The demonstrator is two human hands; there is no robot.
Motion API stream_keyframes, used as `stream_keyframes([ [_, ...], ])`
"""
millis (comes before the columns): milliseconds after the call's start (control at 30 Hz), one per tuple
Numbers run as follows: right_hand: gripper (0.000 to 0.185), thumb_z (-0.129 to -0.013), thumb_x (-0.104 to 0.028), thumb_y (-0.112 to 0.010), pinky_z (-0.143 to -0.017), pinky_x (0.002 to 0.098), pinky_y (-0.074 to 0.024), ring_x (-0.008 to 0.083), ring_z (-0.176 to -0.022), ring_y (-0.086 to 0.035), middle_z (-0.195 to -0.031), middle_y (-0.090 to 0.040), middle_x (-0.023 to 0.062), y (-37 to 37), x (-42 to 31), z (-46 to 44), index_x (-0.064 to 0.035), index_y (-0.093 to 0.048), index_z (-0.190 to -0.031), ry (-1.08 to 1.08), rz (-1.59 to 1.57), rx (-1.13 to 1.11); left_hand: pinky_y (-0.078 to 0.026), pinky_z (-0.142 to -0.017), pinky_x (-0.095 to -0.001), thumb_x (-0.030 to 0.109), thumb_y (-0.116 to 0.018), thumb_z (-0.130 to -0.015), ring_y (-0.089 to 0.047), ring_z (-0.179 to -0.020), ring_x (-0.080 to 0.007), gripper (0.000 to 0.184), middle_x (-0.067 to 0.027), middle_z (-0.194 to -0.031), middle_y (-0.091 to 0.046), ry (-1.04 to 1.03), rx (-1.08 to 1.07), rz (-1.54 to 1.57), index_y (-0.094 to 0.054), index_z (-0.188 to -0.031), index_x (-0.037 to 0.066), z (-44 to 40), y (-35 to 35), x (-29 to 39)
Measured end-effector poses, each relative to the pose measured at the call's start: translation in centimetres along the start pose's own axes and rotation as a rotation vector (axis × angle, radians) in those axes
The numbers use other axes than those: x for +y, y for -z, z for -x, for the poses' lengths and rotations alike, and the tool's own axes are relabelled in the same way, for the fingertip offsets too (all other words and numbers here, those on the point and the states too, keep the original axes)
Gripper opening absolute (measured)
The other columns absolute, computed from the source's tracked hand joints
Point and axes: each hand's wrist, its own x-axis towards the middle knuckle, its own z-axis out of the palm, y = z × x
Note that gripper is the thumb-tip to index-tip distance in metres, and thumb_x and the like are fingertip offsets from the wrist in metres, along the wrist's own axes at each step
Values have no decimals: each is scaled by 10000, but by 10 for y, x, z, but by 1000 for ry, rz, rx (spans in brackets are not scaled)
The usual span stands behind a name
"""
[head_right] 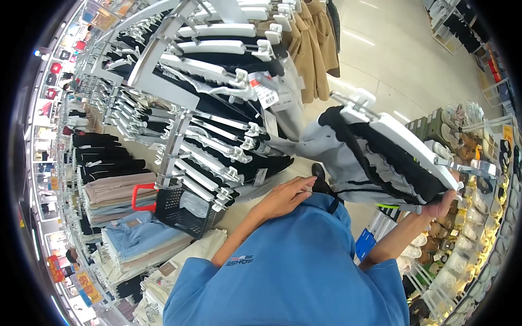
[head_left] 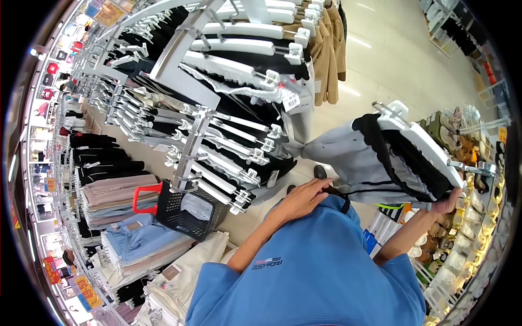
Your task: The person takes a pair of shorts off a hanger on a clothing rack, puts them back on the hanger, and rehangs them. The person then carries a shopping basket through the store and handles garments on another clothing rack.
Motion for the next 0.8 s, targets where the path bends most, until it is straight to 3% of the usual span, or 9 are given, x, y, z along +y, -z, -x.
stream_keyframes([
  [67,609,-995,-502,-524,-995,422,-466,285,-1111,-594,-1221,-601,174,22,10,-13,33,-519,-1285,10,79,-146,-496,-970,-403,160,-563,-996,-640,-1118,-308,474,-144,-1292,-608,-6,35,-19,-465,-1456,97,-10,4,7],
  [167,529,-985,-474,-538,-943,409,-484,269,-1026,-618,-1147,-636,155,19,29,-22,9,-550,-1201,-82,-25,-112,-496,-971,-396,146,-567,-991,-634,-1118,-326,448,-145,-1270,-623,-50,125,-53,-498,-1431,94,-19,11,23],
  [233,517,-960,-439,-590,-962,470,-504,312,-1041,-650,-1145,-668,163,27,49,-25,-6,-558,-1241,-138,-129,63,-495,-971,-389,138,-572,-986,-630,-1116,-340,418,-150,-1257,-631,-103,200,-97,-537,-1400,93,-25,19,39],
  [300,570,-862,-432,-702,-901,420,-500,273,-1003,-636,-1089,-642,144,21,55,-42,3,-575,-1207,-216,-103,-205,-501,-956,-384,127,-580,-979,-628,-1111,-343,377,-153,-1248,-637,-100,227,-147,-581,-1354,88,-26,30,52],
  [433,564,-807,-470,-770,-796,326,-490,217,-892,-637,-991,-664,151,7,70,-63,30,-638,-1033,-195,102,-230,-529,-900,-373,106,-587,-971,-655,-1051,-324,238,-136,-1173,-675,-42,401,-221,-673,-1186,55,-16,58,72],
  [500,546,-830,-469,-773,-823,342,-491,233,-904,-642,-1002,-669,153,1,76,-76,19,-643,-1037,-139,140,-343,-539,-880,-361,104,-594,-967,-673,-1017,-318,185,-128,-1123,-693,12,531,-240,-686,-1113,35,-7,71,85],
  [600,578,-818,-482,-794,-832,351,-504,240,-915,-653,-999,-680,157,-7,86,-88,31,-649,-1040,-158,123,-382,-533,-888,-339,82,-578,-980,-680,-1022,-280,190,-129,-1143,-691,70,710,-213,-679,-1129,20,2,87,92],
  [667,581,-821,-479,-798,-835,348,-515,241,-916,-662,-1001,-687,161,-18,89,-95,37,-655,-1047,-190,95,-438,-507,-949,-360,75,-581,-975,-652,-1087,-304,220,-128,-1177,-683,46,854,-239,-674,-1169,28,1,94,86],
  [800,572,-828,-460,-804,-839,340,-533,238,-917,-675,-1005,-697,165,-31,90,-105,49,-669,-1053,-253,82,-546,-430,-1052,-418,115,-641,-932,-559,-1229,-335,309,-112,-1282,-636,24,995,-538,-649,-1235,55,-12,95,74],
])
